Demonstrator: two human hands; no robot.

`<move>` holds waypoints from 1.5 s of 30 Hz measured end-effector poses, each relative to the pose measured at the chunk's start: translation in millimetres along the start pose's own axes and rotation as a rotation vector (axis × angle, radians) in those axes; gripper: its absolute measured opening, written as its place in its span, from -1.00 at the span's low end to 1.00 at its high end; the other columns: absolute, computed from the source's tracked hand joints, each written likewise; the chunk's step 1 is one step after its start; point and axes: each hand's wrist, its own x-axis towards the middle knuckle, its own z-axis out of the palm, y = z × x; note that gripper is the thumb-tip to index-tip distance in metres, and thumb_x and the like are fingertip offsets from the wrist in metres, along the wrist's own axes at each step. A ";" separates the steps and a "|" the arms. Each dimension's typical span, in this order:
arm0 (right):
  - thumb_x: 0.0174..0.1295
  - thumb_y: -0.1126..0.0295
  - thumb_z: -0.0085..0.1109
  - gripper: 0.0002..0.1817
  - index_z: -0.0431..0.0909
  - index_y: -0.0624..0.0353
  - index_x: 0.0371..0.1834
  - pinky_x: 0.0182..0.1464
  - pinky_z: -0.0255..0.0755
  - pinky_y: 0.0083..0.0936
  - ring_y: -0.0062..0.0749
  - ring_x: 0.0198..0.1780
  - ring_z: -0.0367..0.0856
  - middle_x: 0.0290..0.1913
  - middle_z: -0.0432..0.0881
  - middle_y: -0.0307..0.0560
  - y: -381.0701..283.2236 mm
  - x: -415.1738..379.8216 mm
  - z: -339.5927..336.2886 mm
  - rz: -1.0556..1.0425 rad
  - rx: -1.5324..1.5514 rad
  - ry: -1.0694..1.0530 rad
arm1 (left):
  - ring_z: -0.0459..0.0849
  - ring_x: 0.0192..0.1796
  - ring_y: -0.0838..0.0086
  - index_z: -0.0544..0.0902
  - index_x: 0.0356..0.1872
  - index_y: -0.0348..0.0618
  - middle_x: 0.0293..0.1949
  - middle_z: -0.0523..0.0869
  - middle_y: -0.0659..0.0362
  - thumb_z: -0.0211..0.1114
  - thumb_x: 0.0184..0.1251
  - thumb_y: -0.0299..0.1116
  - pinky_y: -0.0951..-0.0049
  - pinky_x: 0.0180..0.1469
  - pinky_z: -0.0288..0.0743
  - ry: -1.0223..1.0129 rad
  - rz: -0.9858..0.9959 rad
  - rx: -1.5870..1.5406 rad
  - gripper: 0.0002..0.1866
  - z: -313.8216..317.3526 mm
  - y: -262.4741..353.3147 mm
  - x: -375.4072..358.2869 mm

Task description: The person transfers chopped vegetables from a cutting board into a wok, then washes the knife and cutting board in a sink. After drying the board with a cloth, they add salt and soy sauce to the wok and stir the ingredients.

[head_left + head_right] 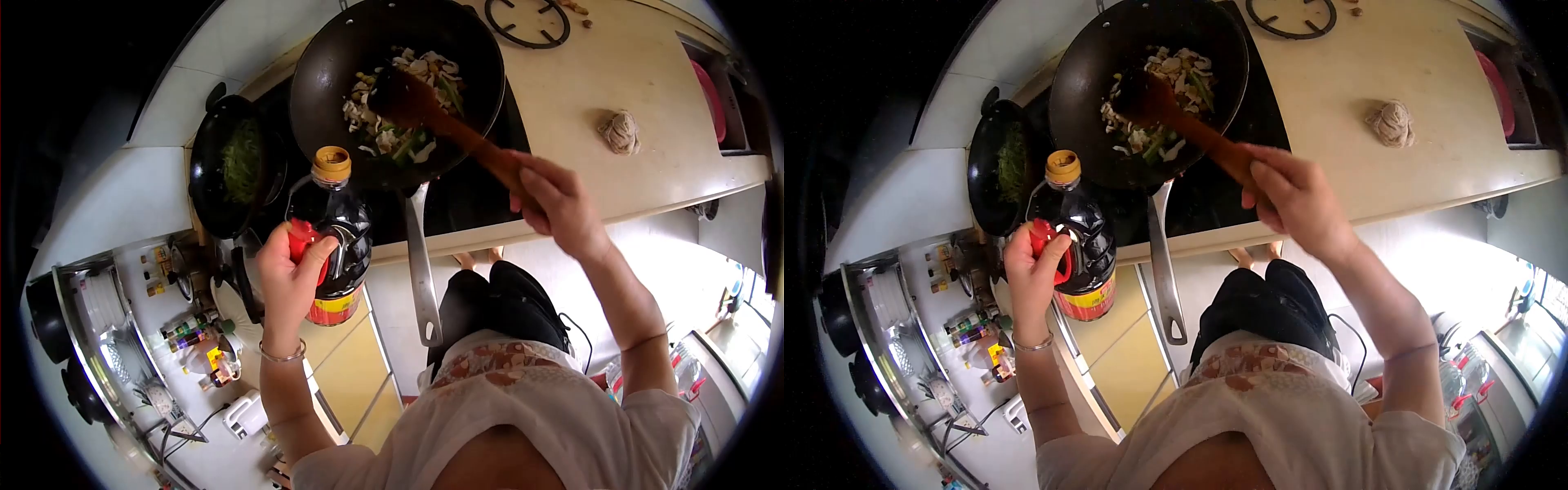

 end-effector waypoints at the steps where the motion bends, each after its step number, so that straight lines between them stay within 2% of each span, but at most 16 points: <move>1: 0.27 0.38 -0.22 -0.63 0.27 0.29 0.11 -0.68 0.11 -0.78 -0.74 -0.69 0.22 -0.56 0.42 -0.22 3.4 -2.5 2.6 0.023 0.065 -0.011 | 0.44 -0.51 0.73 0.47 -0.46 -0.25 -0.55 0.56 0.30 0.30 0.02 -0.44 0.72 -0.44 0.33 0.001 -0.002 0.010 -0.83 1.4 -2.0 1.3; 7: 0.29 0.39 -0.26 -0.63 0.23 0.31 0.13 -0.67 0.12 -0.76 -0.72 -0.70 0.20 -0.53 0.42 -0.19 14.4 -9.8 11.7 0.085 0.232 -0.087 | 0.47 -0.52 0.72 0.48 -0.45 -0.26 -0.57 0.57 0.28 0.32 -0.01 -0.44 0.70 -0.45 0.35 -0.025 -0.024 0.063 -0.81 5.1 -10.6 7.8; 22: 0.30 0.41 -0.28 -0.62 0.20 0.28 0.16 -0.65 0.14 -0.77 -0.72 -0.69 0.21 -0.54 0.42 -0.21 13.3 -8.9 9.7 0.110 0.187 -0.165 | 0.47 -0.53 0.69 0.48 -0.45 -0.26 -0.57 0.57 0.26 0.33 -0.01 -0.43 0.69 -0.45 0.36 -0.051 -0.075 0.113 -0.81 9.2 -10.9 20.3; 39: 0.29 0.41 -0.27 -0.63 0.23 0.29 0.14 -0.63 0.18 -0.75 -0.71 -0.67 0.24 -0.55 0.44 -0.22 16.4 -4.2 9.4 0.105 0.134 -0.169 | 0.53 -0.51 0.61 0.50 -0.43 -0.29 -0.54 0.61 0.18 0.34 -0.03 -0.38 0.63 -0.42 0.40 -0.139 -0.101 0.350 -0.77 1.3 -13.6 26.4; 45: 0.29 0.40 -0.27 -0.63 0.24 0.29 0.13 -0.62 0.18 -0.76 -0.71 -0.67 0.25 -0.55 0.44 -0.22 18.2 -4.0 8.9 0.090 0.129 -0.166 | 0.52 -0.51 0.62 0.50 -0.43 -0.28 -0.55 0.60 0.19 0.33 -0.03 -0.41 0.63 -0.42 0.40 -0.114 -0.094 0.294 -0.79 4.4 -10.7 26.6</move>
